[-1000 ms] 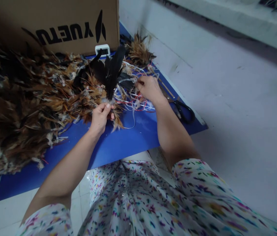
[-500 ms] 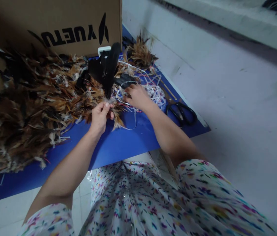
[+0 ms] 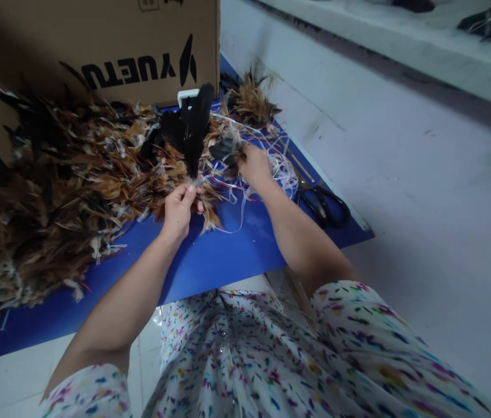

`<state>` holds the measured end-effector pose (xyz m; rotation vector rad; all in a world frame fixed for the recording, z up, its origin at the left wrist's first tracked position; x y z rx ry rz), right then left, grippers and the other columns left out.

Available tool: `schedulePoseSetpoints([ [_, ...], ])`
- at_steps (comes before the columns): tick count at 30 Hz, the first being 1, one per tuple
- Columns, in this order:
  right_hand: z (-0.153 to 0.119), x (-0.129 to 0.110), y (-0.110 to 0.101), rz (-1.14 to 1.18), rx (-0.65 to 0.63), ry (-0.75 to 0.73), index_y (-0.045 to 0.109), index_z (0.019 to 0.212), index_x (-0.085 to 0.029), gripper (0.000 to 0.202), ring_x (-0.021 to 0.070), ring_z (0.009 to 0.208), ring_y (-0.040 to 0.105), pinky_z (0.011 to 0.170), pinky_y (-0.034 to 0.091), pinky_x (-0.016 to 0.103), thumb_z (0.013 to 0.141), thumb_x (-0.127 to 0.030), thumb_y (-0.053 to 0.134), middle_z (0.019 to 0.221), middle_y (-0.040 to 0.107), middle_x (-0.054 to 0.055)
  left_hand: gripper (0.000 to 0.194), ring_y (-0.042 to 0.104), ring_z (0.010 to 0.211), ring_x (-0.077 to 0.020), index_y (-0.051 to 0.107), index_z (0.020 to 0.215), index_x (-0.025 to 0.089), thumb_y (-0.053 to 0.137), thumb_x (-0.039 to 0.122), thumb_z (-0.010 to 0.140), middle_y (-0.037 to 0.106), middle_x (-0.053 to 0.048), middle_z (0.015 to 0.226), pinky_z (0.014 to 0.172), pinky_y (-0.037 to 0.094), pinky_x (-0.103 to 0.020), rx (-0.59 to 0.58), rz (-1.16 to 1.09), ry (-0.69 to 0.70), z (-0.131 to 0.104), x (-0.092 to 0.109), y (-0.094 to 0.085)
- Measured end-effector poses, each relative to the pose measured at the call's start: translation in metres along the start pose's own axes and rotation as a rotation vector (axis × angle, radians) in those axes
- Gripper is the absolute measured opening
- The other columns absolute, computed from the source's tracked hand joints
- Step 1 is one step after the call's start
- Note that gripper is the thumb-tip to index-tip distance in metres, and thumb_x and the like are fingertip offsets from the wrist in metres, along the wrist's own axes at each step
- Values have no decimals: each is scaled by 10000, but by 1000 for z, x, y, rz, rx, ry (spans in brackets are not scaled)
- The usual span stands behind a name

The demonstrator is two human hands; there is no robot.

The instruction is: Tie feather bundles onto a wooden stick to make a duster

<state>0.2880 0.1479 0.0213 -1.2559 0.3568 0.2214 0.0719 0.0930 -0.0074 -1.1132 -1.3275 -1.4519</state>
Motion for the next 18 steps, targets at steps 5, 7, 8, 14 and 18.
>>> schedulePoseSetpoints([
  [5, 2, 11, -9, -42, 21, 69, 640, 1209, -124, 324, 316, 1213, 588, 1003, 473, 436, 980, -251, 450, 1314, 592, 207, 349, 503, 383, -57, 605, 723, 170, 780, 463, 792, 570, 51, 529, 397, 403, -170, 7, 30, -7, 0, 0, 0],
  [7, 0, 11, -6, -54, -14, 78, 604, 1295, -119, 389, 336, 1186, 604, 968, 496, 455, 946, -280, 537, 1362, 564, 212, 365, 506, 386, -59, 604, 732, 169, 779, 484, 789, 571, 49, 535, 400, 405, -173, -1, 33, 4, 0, 0, 0],
  [8, -1, 10, -4, -61, -34, 76, 594, 1323, -121, 434, 346, 1174, 613, 952, 507, 462, 923, -289, 582, 1381, 557, 212, 373, 506, 386, -60, 604, 736, 168, 780, 494, 786, 568, 50, 533, 400, 406, -174, -4, 33, 8, 1, -1, 0],
  [14, -5, 1, 1, -107, -102, 29, 720, 1173, -128, 320, 354, 1133, 663, 921, 536, 453, 942, -196, 508, 1274, 666, 196, 362, 509, 391, -60, 609, 753, 173, 778, 491, 784, 573, 54, 550, 406, 421, -175, -18, 21, 9, 2, -5, -3],
  [18, -10, -9, -5, -131, -89, -33, 726, 1170, -118, 336, 357, 1127, 670, 921, 540, 441, 955, -203, 483, 1236, 693, 196, 362, 511, 391, -59, 613, 749, 171, 798, 481, 762, 578, 54, 550, 405, 424, -172, -21, 5, 9, 2, -5, -2],
])
Point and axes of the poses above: each hand's wrist, its own z-axis towards the middle knuckle, its own y-axis out of the palm, x = y × z, the point moved 9 cm from there along z, towards the middle knuckle
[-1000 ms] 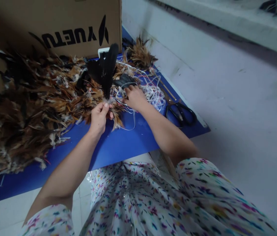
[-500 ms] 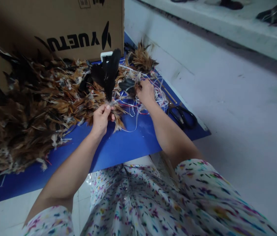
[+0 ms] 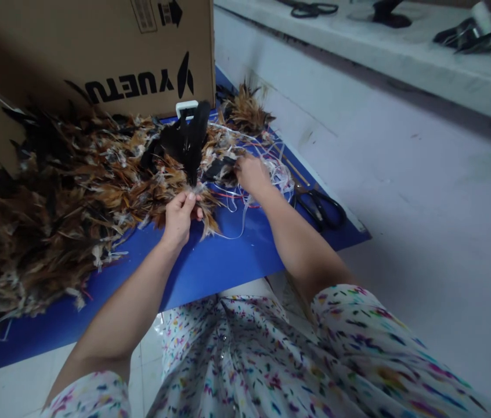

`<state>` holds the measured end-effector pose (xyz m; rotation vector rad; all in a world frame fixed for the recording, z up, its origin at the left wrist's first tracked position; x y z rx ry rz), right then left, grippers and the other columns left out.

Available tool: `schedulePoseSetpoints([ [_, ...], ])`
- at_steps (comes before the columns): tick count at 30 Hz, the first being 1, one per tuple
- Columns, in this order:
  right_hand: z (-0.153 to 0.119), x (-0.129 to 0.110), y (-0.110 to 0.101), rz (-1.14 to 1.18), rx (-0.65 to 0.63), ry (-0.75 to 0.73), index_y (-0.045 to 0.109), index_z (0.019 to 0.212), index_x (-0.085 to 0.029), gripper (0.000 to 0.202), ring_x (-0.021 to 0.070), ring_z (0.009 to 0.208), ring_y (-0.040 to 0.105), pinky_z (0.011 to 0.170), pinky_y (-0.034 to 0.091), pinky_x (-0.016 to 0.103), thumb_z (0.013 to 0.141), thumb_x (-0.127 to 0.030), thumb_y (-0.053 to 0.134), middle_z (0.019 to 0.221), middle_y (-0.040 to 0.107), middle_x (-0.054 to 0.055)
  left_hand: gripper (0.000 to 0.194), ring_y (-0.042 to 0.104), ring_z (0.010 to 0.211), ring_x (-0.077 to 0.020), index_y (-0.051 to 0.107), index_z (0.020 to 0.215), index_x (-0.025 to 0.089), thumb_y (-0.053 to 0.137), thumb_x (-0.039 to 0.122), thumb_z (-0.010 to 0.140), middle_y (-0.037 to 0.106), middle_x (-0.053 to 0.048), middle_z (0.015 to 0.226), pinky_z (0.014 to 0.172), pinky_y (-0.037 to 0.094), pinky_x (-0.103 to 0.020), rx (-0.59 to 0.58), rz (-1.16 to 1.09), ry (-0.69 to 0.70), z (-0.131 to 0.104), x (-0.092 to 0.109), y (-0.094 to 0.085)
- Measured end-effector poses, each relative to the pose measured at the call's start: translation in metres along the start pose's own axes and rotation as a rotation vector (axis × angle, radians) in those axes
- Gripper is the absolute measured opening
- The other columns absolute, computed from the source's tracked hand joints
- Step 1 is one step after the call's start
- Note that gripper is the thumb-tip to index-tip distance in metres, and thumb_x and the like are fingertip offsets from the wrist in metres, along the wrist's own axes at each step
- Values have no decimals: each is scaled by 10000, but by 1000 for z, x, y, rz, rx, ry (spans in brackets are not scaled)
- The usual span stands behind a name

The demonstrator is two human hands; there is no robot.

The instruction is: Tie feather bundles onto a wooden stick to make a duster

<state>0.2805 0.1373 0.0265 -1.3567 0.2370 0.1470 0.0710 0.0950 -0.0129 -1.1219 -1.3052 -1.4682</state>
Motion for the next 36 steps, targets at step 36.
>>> schedulePoseSetpoints([
  [36, -20, -26, 7, -119, -219, -151, 720, 1175, -97, 334, 305, 1162, 664, 946, 501, 362, 982, -246, 491, 1236, 704, 184, 462, 523, 391, -70, 627, 726, 155, 860, 540, 621, 584, 46, 516, 391, 422, -180, 19, -48, -21, -1, 4, 0],
])
Point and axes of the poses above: each hand's wrist, its own z-axis towards the middle knuckle, its own y-axis out of the palm, x = y × z, the point moved 9 cm from there along z, towards the middle knuckle
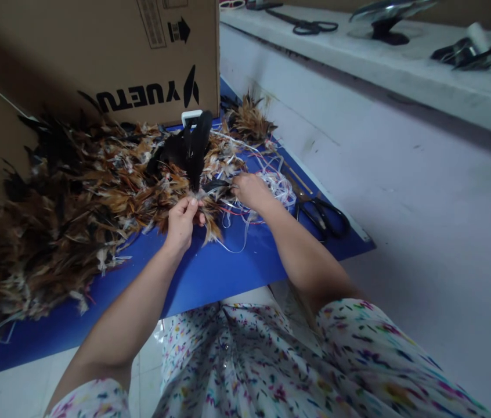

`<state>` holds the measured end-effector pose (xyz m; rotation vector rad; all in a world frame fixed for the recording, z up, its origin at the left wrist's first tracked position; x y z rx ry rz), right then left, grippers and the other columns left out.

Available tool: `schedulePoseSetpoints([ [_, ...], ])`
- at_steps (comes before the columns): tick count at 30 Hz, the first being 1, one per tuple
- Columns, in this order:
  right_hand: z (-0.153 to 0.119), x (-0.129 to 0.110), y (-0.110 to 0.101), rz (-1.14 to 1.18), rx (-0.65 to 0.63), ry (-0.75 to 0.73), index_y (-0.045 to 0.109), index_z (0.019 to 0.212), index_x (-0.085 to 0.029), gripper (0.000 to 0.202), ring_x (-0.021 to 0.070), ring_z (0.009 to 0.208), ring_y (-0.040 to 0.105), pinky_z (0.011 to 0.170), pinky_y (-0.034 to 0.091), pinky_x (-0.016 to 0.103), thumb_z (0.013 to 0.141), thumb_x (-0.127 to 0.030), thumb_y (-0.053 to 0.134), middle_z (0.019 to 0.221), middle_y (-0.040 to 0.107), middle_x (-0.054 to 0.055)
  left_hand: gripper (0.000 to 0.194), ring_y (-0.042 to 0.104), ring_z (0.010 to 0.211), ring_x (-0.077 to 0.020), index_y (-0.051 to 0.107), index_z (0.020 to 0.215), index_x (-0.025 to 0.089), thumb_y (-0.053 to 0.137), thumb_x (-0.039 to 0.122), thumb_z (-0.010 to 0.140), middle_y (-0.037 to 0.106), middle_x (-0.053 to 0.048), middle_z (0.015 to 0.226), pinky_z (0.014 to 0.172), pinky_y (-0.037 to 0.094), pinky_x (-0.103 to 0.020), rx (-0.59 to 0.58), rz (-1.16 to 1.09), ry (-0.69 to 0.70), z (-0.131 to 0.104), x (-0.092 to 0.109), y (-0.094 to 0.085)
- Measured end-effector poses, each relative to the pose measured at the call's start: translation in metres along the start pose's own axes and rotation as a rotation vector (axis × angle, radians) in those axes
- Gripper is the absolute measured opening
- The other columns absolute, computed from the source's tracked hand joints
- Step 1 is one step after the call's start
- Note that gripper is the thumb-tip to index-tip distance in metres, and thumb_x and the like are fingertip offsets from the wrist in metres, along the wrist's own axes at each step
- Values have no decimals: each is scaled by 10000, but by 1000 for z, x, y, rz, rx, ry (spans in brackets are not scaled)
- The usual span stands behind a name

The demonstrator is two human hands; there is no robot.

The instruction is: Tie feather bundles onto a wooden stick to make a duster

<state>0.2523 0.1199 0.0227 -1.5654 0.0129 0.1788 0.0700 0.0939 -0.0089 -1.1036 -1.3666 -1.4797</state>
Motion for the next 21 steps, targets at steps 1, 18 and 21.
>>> schedulePoseSetpoints([
  [1, 0, 0, 0, 0, 0, 3, 720, 1176, -95, 336, 308, 1165, 663, 947, 500, 364, 983, -247, 490, 1235, 704, 186, 471, 524, 392, -70, 629, 727, 154, 862, 547, 614, 585, 45, 517, 391, 422, -180, -1, 0, 2, 0, 0, 0],
  [18, 0, 5, 7, -42, -32, 9, 715, 1161, -104, 345, 295, 1150, 669, 954, 489, 354, 984, -253, 459, 1212, 715, 195, 424, 517, 385, -75, 610, 752, 163, 745, 562, 795, 551, 49, 463, 422, 415, -179, -48, 88, 11, -4, -1, 4],
  [21, 1, 7, 10, -31, -17, -5, 716, 1152, -112, 349, 301, 1131, 674, 945, 489, 364, 985, -268, 453, 1226, 712, 196, 443, 516, 386, -78, 610, 759, 164, 701, 591, 828, 520, 57, 453, 422, 396, -184, -86, 135, 51, -4, -1, 7],
])
Point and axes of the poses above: each hand's wrist, its own z-axis towards the middle knuckle, its own y-axis out of the palm, x = y × z, the point moved 9 cm from there along z, towards the middle knuckle
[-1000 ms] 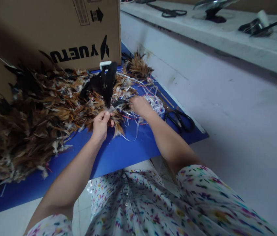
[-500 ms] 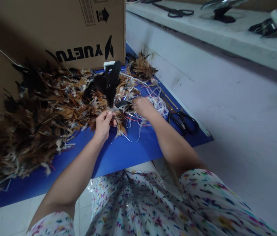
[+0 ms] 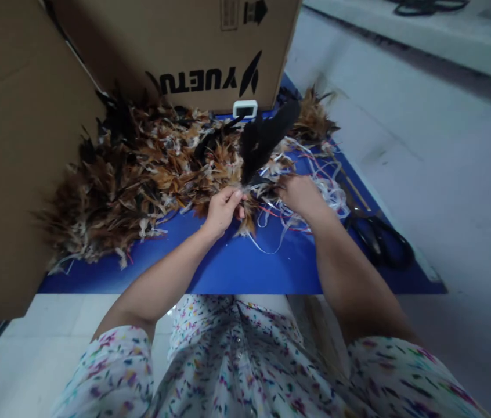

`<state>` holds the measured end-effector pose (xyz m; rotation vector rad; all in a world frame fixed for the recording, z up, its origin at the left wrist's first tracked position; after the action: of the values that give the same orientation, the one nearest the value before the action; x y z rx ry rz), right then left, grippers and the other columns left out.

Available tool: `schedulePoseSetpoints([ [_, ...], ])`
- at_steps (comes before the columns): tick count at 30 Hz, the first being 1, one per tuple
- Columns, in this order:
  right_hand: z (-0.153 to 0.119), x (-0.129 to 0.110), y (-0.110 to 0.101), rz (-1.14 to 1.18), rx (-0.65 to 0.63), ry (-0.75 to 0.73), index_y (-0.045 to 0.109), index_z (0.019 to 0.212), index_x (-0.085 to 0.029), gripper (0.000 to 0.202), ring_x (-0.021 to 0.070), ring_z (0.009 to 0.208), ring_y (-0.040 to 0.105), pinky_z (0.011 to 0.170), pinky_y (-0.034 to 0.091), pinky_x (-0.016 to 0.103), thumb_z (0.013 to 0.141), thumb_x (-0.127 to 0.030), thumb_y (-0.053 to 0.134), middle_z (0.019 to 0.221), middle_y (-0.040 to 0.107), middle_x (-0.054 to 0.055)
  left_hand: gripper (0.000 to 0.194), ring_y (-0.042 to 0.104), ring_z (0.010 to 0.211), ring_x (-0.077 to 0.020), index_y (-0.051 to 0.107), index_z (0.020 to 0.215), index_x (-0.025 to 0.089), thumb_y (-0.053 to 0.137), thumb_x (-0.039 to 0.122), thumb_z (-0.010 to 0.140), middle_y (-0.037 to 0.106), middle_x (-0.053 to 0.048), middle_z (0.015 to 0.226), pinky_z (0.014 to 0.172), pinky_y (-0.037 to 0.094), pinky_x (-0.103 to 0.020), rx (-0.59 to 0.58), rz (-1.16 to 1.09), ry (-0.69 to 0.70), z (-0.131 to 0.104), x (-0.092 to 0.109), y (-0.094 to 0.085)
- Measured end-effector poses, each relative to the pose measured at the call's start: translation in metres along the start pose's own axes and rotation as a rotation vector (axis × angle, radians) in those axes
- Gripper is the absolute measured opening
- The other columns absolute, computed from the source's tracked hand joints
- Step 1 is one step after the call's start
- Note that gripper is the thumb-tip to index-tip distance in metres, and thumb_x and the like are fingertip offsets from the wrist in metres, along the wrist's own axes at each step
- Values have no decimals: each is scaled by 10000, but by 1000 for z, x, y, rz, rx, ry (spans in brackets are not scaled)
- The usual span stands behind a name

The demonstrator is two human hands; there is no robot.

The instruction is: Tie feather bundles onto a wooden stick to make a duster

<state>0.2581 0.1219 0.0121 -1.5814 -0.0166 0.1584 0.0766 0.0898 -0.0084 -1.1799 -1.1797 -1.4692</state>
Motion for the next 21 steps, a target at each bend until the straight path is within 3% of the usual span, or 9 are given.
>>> schedulePoseSetpoints([
  [8, -3, -3, 0, -69, -11, -67, 697, 1119, -103, 349, 296, 1108, 667, 911, 461, 359, 999, -276, 418, 1206, 704, 206, 529, 572, 461, -69, 642, 756, 150, 630, 673, 836, 604, -30, 866, 425, 440, -235, -43, 101, 152, -2, 6, 6],
  [16, -8, -8, -3, -127, -59, -40, 688, 1110, -94, 319, 288, 1116, 660, 847, 433, 327, 1010, -257, 432, 1187, 707, 235, 586, 545, 452, -77, 648, 780, 146, 513, 704, 895, 556, 8, 672, 490, 450, -228, -103, 195, 184, -5, 7, 11],
  [21, -7, -6, 1, -160, -104, 21, 682, 1168, -108, 361, 304, 1148, 652, 832, 441, 346, 1022, -292, 407, 1225, 701, 227, 613, 557, 486, -77, 656, 827, 130, 471, 708, 914, 621, -41, 815, 516, 463, -246, -123, 226, 170, -5, 8, 15],
])
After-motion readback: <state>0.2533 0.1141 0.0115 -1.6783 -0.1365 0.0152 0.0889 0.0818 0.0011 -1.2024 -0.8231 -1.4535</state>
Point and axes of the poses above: each hand's wrist, its own z-axis towards the middle knuckle, its own y-axis out of the palm, x = y × z, the point moved 9 cm from there along z, towards the middle knuckle
